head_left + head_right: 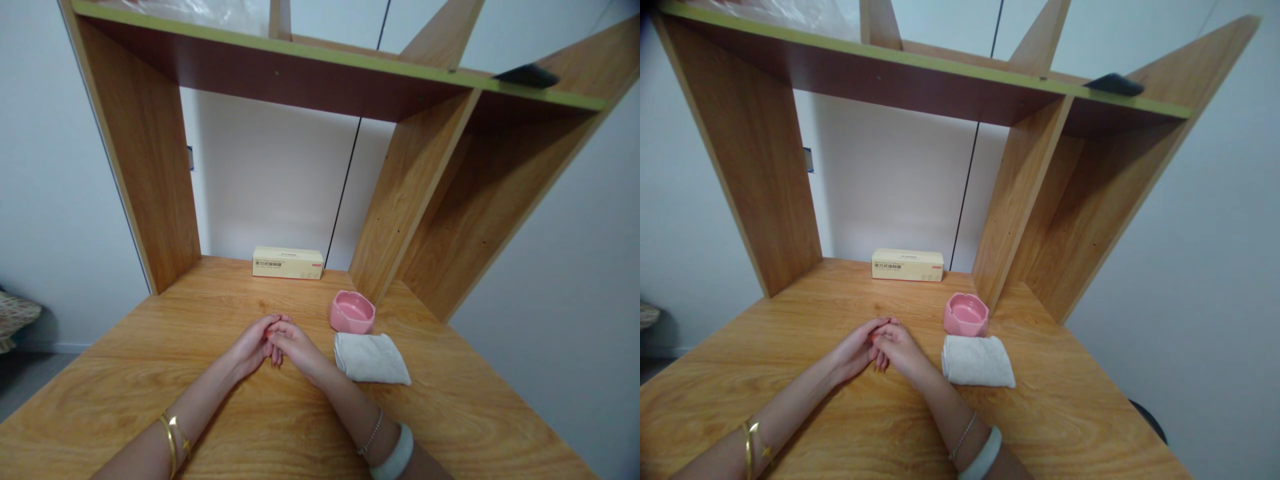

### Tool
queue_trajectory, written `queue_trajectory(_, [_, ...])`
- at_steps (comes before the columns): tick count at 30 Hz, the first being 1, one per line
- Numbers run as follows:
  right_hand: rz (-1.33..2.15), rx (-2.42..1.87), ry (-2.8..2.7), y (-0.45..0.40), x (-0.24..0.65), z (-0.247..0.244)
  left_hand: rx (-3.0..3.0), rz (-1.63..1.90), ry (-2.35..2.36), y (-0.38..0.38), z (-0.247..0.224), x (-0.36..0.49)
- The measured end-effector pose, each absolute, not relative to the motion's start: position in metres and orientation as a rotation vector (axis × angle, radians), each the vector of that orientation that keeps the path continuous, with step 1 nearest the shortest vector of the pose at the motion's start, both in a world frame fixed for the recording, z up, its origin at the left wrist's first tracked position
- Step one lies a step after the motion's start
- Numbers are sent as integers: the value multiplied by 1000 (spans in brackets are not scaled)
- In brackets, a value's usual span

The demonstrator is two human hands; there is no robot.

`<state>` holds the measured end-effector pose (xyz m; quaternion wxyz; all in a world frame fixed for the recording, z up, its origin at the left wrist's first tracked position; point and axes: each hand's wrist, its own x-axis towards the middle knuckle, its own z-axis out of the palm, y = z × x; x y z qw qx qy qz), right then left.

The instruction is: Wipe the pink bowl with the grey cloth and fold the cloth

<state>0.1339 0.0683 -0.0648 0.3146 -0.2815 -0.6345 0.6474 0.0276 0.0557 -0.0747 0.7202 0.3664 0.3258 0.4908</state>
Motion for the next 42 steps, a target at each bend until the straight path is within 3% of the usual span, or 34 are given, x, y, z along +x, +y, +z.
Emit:
queue_trajectory(36, [1771,-819,-1679,69,137,-58,815,1092,732,53,-69,32])
queue_trajectory(39, [1659,-968,-1769,70,147,-45,821,1142,736,53,-65,35])
queue_trajectory(42, [1306,-1175,-1830,77,169,-26,858,1220,829,52,-62,39])
